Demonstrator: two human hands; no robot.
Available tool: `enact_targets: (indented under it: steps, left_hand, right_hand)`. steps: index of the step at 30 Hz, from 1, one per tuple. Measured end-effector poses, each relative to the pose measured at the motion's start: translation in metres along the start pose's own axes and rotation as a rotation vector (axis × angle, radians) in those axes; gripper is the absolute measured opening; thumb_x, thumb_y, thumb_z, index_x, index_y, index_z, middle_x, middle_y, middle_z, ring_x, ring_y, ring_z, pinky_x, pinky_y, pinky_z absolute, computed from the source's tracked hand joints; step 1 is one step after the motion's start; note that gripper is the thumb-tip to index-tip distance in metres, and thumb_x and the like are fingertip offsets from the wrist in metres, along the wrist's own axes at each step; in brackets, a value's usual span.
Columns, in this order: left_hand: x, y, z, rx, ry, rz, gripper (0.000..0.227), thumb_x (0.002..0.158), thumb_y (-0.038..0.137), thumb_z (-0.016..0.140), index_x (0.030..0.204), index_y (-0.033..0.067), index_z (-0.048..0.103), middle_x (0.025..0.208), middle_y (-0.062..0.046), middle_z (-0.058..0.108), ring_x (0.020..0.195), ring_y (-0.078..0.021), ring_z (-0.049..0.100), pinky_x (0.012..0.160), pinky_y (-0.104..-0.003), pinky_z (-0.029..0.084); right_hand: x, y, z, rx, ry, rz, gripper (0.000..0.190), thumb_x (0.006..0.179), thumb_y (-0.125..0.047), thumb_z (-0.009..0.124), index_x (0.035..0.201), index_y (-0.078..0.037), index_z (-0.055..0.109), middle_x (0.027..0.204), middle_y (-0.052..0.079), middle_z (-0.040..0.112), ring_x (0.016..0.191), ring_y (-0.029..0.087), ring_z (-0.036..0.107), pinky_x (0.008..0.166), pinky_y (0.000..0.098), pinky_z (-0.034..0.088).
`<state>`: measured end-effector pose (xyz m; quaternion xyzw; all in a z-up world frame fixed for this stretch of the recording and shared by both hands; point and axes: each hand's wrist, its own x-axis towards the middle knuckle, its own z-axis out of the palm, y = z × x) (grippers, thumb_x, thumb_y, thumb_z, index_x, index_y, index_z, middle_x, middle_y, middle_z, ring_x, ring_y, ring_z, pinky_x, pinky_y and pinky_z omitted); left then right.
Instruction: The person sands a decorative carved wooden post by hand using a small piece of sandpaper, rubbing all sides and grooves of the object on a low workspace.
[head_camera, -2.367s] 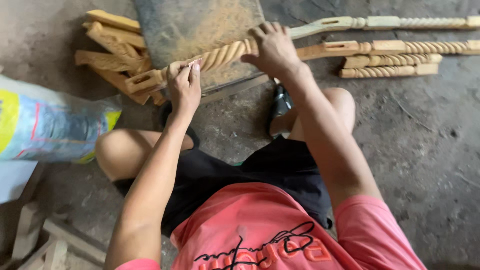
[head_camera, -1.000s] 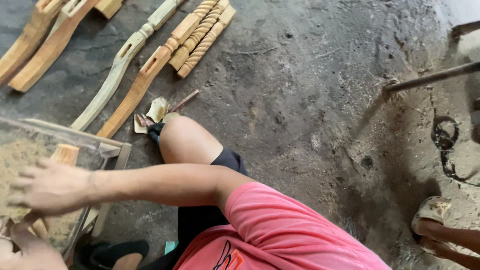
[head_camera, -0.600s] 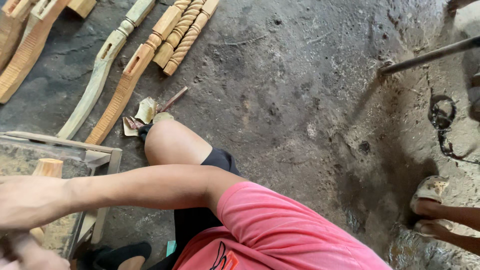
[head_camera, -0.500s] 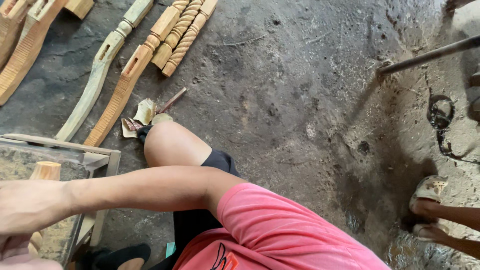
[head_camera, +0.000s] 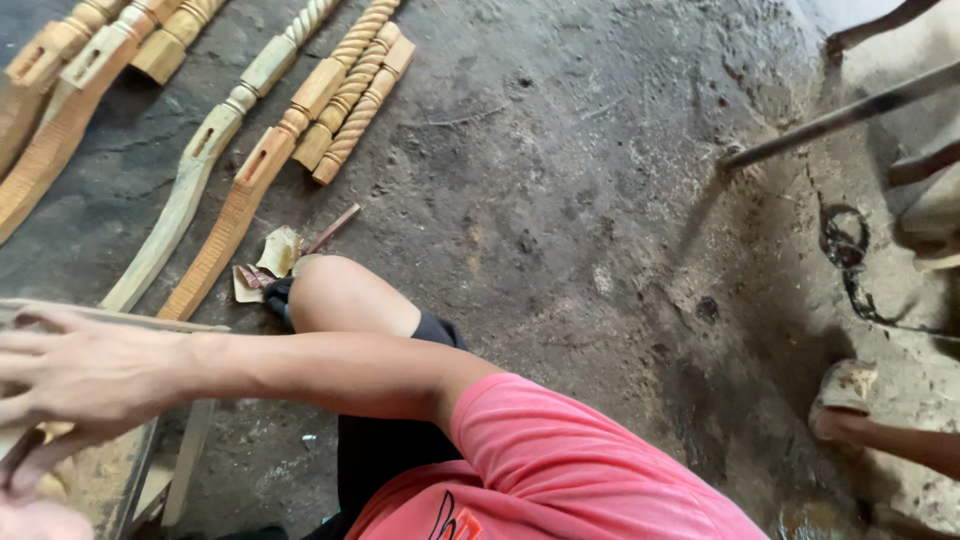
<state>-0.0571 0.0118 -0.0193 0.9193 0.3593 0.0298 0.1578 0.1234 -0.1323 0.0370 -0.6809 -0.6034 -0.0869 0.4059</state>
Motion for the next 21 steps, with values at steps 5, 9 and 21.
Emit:
enact_targets:
  steps: [5,9,21]
  left_hand:
    - [-0.037,0.009,-0.051,-0.663,-0.004,0.0,0.048,0.108,0.017,0.062,0.141,-0.0143,0.049,0.123,-0.029,0.056,0.107,-0.0368,0.051,0.09,-0.043,0.043]
    - [-0.042,-0.014,-0.063,-0.375,0.12,0.382,0.065,0.096,0.015,0.07,0.142,-0.0221,0.042,0.134,-0.037,0.052,0.125,-0.0445,0.052,0.096,-0.046,0.049]
    - [-0.07,-0.089,-0.011,0.263,0.001,-0.056,0.06,0.092,0.055,0.083,0.107,-0.0004,0.065,0.109,-0.029,0.065,0.104,-0.0421,0.06,0.097,-0.053,0.05]
  right_hand:
    - [-0.009,-0.008,-0.013,-0.08,0.162,-0.042,0.064,0.081,-0.068,0.055,0.124,-0.022,0.067,0.111,-0.003,0.062,0.116,0.019,0.055,0.115,0.0495,0.036]
    - [0.0,-0.006,-0.009,0.019,0.138,-0.028,0.038,0.096,-0.048,0.058,0.118,-0.02,0.07,0.097,-0.004,0.06,0.104,0.016,0.056,0.109,0.0447,0.04]
    - [0.012,-0.014,-0.015,0.004,0.087,0.028,0.03,0.096,-0.041,0.06,0.113,-0.019,0.073,0.086,-0.002,0.055,0.092,0.015,0.057,0.094,0.0379,0.042]
